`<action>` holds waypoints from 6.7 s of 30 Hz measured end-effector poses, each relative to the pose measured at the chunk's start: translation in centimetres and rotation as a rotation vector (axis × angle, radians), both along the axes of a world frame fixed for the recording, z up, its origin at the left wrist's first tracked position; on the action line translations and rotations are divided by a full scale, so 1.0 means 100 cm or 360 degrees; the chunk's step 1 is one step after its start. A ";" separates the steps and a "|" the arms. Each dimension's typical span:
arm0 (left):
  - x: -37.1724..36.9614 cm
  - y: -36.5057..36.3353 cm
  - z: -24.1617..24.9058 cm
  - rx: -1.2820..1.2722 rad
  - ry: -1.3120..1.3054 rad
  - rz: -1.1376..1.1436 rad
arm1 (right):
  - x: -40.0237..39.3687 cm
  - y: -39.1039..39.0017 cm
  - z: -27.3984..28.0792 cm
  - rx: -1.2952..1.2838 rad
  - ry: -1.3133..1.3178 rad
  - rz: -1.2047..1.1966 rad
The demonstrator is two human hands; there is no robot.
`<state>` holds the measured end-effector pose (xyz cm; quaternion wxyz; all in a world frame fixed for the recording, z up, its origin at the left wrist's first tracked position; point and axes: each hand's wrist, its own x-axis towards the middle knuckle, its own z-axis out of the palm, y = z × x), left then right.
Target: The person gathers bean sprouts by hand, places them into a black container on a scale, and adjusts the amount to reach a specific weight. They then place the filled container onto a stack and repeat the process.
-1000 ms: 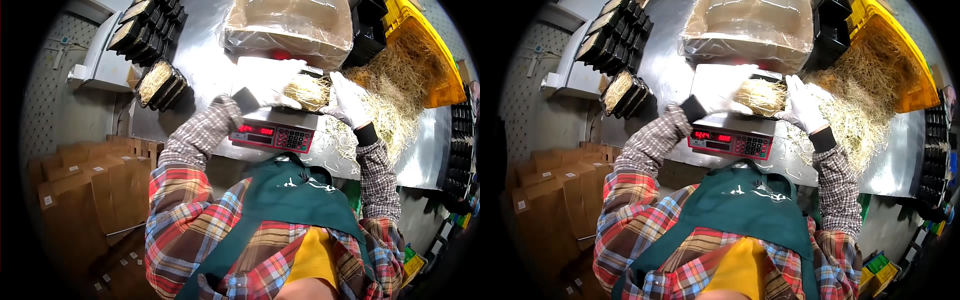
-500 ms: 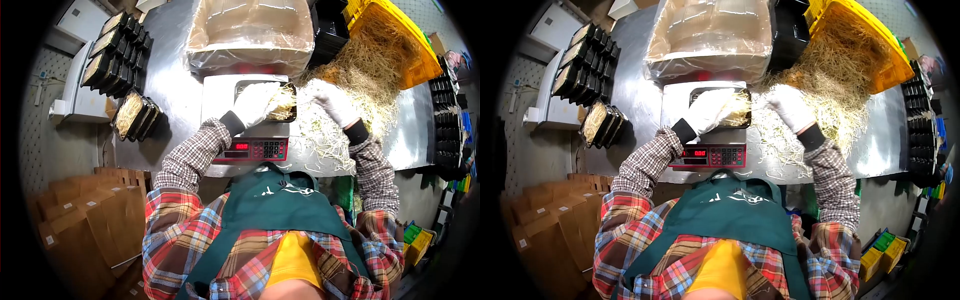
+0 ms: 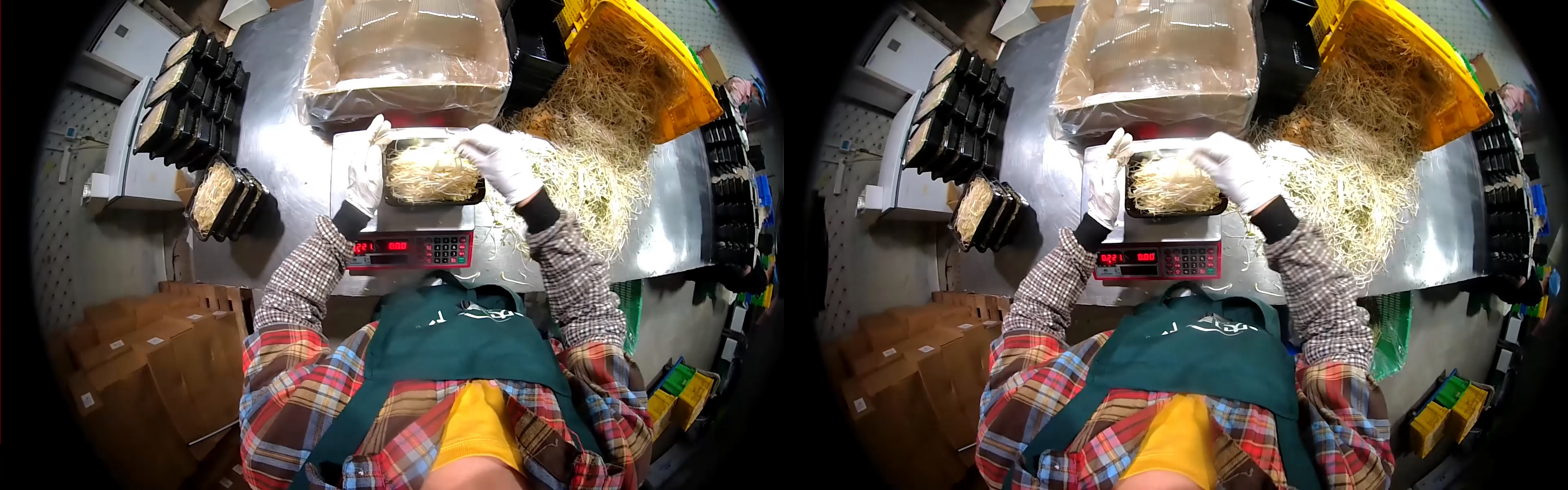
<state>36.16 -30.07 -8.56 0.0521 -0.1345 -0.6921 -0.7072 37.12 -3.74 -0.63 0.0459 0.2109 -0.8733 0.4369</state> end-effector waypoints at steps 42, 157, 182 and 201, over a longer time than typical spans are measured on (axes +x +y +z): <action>0.105 0.203 0.045 -0.0985 0.0094 -0.0139 | -0.102 0.155 -0.162 0.1108 -0.0050 -0.0069; 0.020 0.018 0.037 -0.1538 0.0814 0.0028 | 0.024 -0.063 -0.055 0.0042 0.0435 -0.0296; 0.028 0.041 0.019 -0.1363 0.0339 -0.0062 | -0.023 0.201 -0.137 0.0848 -0.0145 -0.0586; 0.042 -0.049 0.073 -0.0942 0.0176 0.0244 | -0.034 0.188 -0.176 0.1015 -0.0009 -0.0273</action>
